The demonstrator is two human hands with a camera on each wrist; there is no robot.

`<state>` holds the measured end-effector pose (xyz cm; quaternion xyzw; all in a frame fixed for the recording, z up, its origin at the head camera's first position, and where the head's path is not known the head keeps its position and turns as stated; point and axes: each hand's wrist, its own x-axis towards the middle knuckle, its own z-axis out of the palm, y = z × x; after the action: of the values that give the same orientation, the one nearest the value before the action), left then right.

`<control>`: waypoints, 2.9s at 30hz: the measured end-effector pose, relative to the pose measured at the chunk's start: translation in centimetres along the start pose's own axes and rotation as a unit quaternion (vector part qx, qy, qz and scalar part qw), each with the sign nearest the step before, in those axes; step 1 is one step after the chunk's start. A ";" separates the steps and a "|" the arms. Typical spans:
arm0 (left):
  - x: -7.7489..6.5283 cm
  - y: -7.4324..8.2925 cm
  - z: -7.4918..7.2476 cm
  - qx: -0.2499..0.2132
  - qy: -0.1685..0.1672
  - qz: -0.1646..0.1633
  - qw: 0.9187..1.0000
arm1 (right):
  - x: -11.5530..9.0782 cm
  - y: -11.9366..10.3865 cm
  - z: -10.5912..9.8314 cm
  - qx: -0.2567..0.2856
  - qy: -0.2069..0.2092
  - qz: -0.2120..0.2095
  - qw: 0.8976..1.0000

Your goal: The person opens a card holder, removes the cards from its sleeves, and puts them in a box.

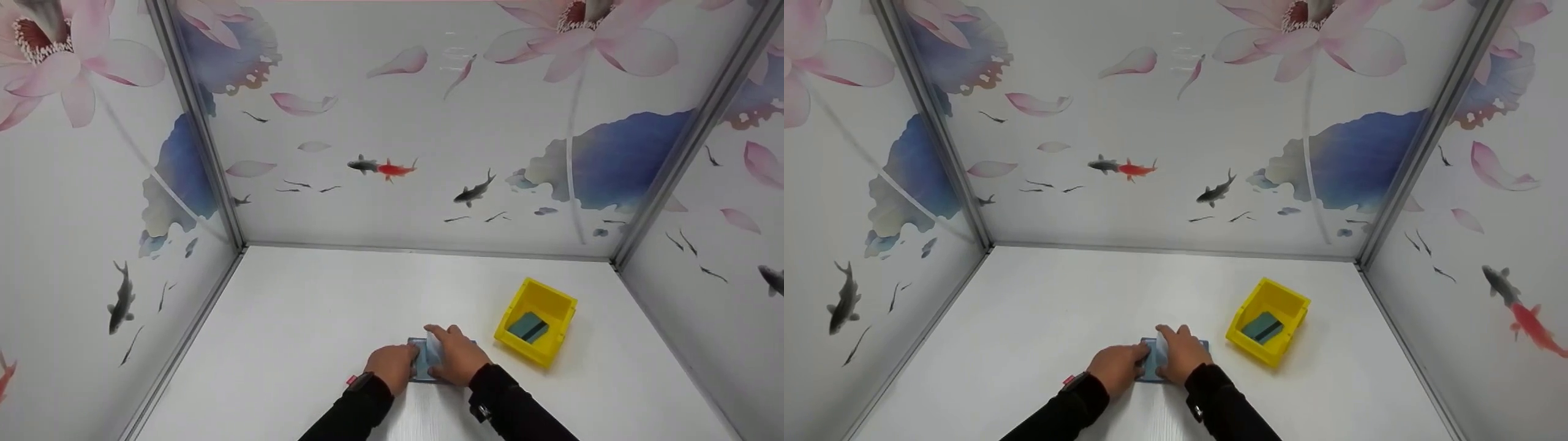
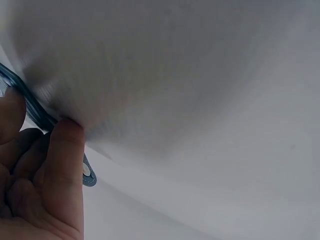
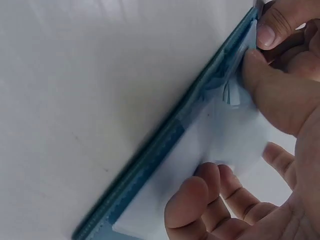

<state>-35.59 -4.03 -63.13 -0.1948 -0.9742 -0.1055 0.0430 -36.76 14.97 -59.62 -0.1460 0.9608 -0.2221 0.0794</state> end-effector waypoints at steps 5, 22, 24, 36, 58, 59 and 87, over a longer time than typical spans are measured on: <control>-0.1 -0.1 0.0 0.021 -0.003 0.010 1.000 | -0.2 0.5 0.1 -0.023 0.044 -0.006 0.999; -0.2 -0.1 0.0 0.003 -0.010 0.002 1.000 | -0.4 1.2 -0.5 -0.115 0.048 0.040 0.991; -0.2 0.0 0.1 0.002 -0.008 0.002 1.000 | -0.5 1.2 -0.5 -0.135 0.056 0.039 0.988; -0.4 0.0 0.0 0.005 0.010 0.013 1.000 | -0.3 2.6 0.0 -0.100 0.060 -0.025 0.993; -0.3 0.1 0.0 0.014 0.002 0.014 1.000 | -0.4 3.5 -1.1 0.064 -0.067 -0.104 0.990; -0.3 0.0 0.0 0.013 0.004 0.015 1.000 | -0.4 3.5 -1.1 0.068 -0.067 -0.103 0.990; -0.4 0.1 -0.5 -0.016 -0.017 -0.001 1.000 | 0.5 2.7 -1.2 0.063 -0.075 -0.071 0.993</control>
<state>-35.16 -4.21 -62.72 -0.1958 -0.9732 -0.1181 0.0232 -38.20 17.65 -59.79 -0.2244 0.9236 -0.2751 0.1445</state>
